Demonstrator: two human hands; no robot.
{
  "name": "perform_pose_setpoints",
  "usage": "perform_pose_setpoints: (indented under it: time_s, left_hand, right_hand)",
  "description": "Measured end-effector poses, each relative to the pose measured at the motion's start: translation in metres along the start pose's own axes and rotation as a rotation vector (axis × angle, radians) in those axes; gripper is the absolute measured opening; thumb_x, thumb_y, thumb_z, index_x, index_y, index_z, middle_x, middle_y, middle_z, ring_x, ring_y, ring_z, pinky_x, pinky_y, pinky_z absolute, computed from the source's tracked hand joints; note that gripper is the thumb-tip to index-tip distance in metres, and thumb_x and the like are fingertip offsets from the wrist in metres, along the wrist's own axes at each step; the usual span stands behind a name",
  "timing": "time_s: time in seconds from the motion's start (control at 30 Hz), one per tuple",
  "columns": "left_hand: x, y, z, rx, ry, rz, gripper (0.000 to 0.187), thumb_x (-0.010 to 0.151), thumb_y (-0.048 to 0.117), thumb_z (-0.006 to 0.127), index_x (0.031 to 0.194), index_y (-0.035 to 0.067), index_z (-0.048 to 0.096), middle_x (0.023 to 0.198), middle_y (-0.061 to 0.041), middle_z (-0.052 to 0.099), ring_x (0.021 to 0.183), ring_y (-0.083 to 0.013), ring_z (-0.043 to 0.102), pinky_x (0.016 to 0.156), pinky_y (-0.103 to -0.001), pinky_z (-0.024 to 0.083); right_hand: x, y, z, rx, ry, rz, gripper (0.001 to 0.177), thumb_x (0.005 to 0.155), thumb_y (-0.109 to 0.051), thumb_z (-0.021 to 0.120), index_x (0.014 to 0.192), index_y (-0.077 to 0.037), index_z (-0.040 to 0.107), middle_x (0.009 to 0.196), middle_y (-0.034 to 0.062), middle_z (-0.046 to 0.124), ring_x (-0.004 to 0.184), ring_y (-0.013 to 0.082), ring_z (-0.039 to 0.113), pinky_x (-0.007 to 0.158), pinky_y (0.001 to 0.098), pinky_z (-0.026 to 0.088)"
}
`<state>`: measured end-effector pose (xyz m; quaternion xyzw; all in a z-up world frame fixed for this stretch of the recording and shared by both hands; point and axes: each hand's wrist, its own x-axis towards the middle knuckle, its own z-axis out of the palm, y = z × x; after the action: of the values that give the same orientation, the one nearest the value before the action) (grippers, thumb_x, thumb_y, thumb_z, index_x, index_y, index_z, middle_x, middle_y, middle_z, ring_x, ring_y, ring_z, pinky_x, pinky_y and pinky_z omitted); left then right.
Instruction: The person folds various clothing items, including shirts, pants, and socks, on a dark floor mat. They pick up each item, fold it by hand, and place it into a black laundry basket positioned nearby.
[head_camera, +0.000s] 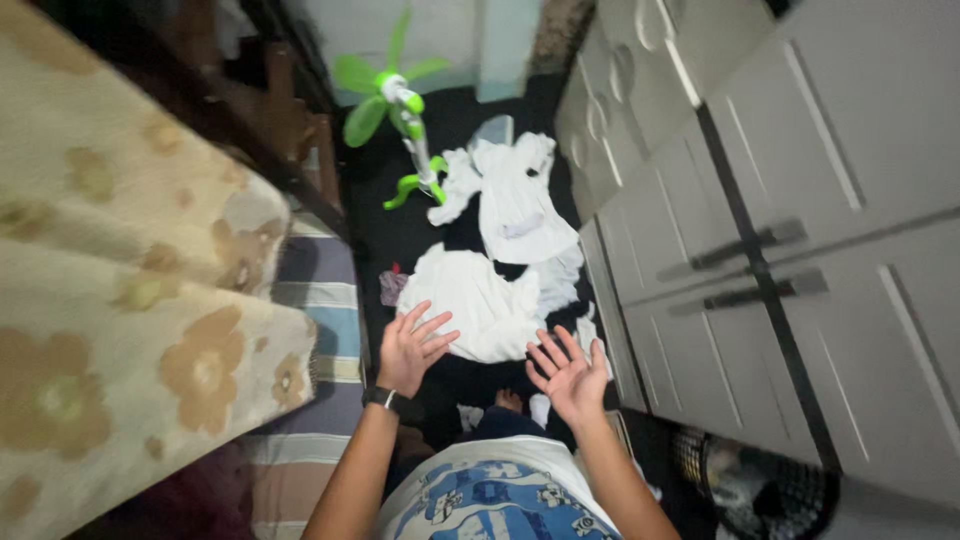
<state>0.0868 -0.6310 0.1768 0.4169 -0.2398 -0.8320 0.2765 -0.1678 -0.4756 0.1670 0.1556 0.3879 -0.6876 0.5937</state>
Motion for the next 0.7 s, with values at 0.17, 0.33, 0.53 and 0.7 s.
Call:
perform_pose_setpoints:
  time_s: [0.17, 0.33, 0.53, 0.7]
  left_hand:
    - [0.003, -0.022, 0.022, -0.147, 0.074, -0.021, 0.08, 0.093, 0.064, 0.025, 0.156, 0.016, 0.039, 0.148, -0.019, 0.058, 0.126, -0.0365, 0.062, 0.106, -0.046, 0.04]
    - [0.007, -0.042, 0.054, 0.029, 0.043, 0.006, 0.079, 0.093, 0.062, 0.028, 0.155, 0.014, 0.04, 0.147, -0.018, 0.059, 0.125, -0.0336, 0.064, 0.104, -0.042, 0.042]
    - [0.02, -0.036, 0.083, 0.134, -0.019, -0.051, 0.07, 0.094, 0.052, 0.037, 0.151, 0.012, 0.044, 0.147, -0.017, 0.061, 0.124, -0.0324, 0.065, 0.104, -0.041, 0.042]
    - [0.058, -0.017, 0.096, -0.043, -0.031, -0.039, 0.07, 0.095, 0.053, 0.039, 0.148, 0.008, 0.047, 0.145, -0.019, 0.062, 0.124, -0.0356, 0.064, 0.105, -0.043, 0.044]
  right_hand:
    - [0.008, -0.013, -0.051, 0.016, 0.035, 0.014, 0.074, 0.098, -0.064, 0.029, 0.144, -0.009, 0.05, 0.148, 0.0189, 0.055, 0.128, 0.0396, 0.056, 0.1, 0.0538, 0.046]
    - [0.032, -0.049, -0.076, -0.131, -0.022, -0.007, 0.071, 0.1, -0.061, 0.031, 0.146, -0.009, 0.045, 0.148, 0.0177, 0.057, 0.129, 0.0369, 0.058, 0.102, 0.0505, 0.045]
    - [0.053, -0.096, -0.038, -0.024, -0.047, -0.012, 0.073, 0.098, -0.062, 0.029, 0.146, -0.009, 0.044, 0.15, 0.0181, 0.053, 0.131, 0.0364, 0.053, 0.098, 0.0521, 0.044]
    - [0.069, -0.106, 0.013, 0.031, -0.135, 0.029, 0.075, 0.096, -0.065, 0.029, 0.146, -0.012, 0.046, 0.151, 0.0148, 0.052, 0.131, 0.035, 0.052, 0.101, 0.0509, 0.044]
